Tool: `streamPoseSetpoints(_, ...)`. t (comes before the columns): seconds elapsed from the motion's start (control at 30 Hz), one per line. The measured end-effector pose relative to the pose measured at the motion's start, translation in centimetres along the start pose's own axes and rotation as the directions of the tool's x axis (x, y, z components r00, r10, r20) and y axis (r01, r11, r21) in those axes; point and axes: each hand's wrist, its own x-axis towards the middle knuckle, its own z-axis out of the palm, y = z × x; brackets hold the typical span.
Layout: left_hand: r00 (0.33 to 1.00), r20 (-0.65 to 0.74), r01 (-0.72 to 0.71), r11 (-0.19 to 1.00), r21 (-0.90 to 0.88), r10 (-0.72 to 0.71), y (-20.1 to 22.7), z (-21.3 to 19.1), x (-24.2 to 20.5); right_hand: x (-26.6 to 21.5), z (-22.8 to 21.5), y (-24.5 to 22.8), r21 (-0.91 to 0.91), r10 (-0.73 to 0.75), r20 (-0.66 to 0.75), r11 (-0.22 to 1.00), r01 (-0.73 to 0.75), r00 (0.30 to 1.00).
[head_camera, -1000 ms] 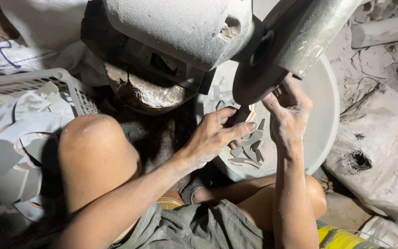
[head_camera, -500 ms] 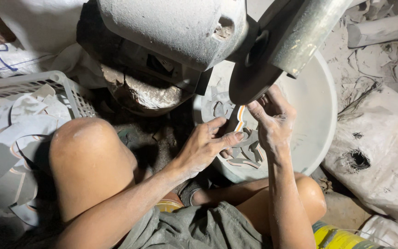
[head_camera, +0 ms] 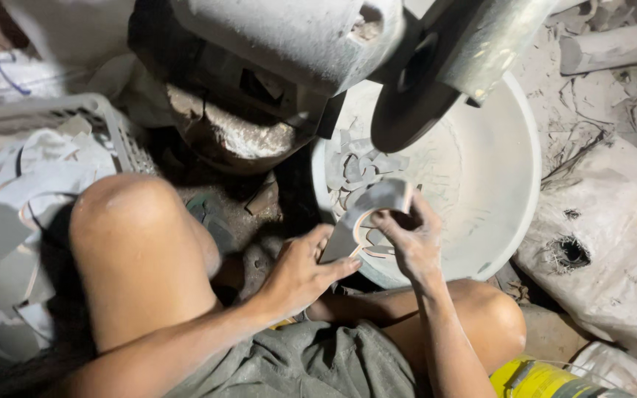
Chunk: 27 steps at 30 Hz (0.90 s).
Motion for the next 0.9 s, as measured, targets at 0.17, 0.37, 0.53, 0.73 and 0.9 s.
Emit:
streamPoseSetpoints(0.17, 0.988, -0.067, -0.128, 0.977, 0.169, 0.141, 1.5, 0.7, 2.6, 1.9, -1.2, 0.2, 0.097, -0.025, -0.104, 0.995, 0.035, 0.994)
streamPoseSetpoints(0.37, 0.997, -0.037, -0.049, 0.965, 0.257, 0.060, 3.8, 0.4, 6.7, 5.4, -1.9, -3.6, 0.071, -0.182, -0.062, 0.980, 0.186, 0.981)
streamPoseSetpoints(0.53, 0.976, 0.066, -0.198, 0.969, -0.145, 0.209, 4.5, -0.2, 8.4, 7.6, -1.2, -5.7, 0.105, -0.284, -0.033, 0.952, 0.286, 0.958)
streamPoseSetpoints(0.73, 0.988, 0.040, -0.140, 0.982, -0.123, 0.146, 3.5, -0.4, 7.9, 7.5, -0.1, -4.9, 0.027, -0.302, -0.019, 0.953, 0.303, 0.953)
streamPoseSetpoints(0.9, 0.994, 0.053, -0.092, 0.987, -0.132, 0.099, 1.2, -0.8, 6.3, 6.1, 0.7, -3.3, 0.000, -0.202, -0.057, 0.979, 0.202, 0.978)
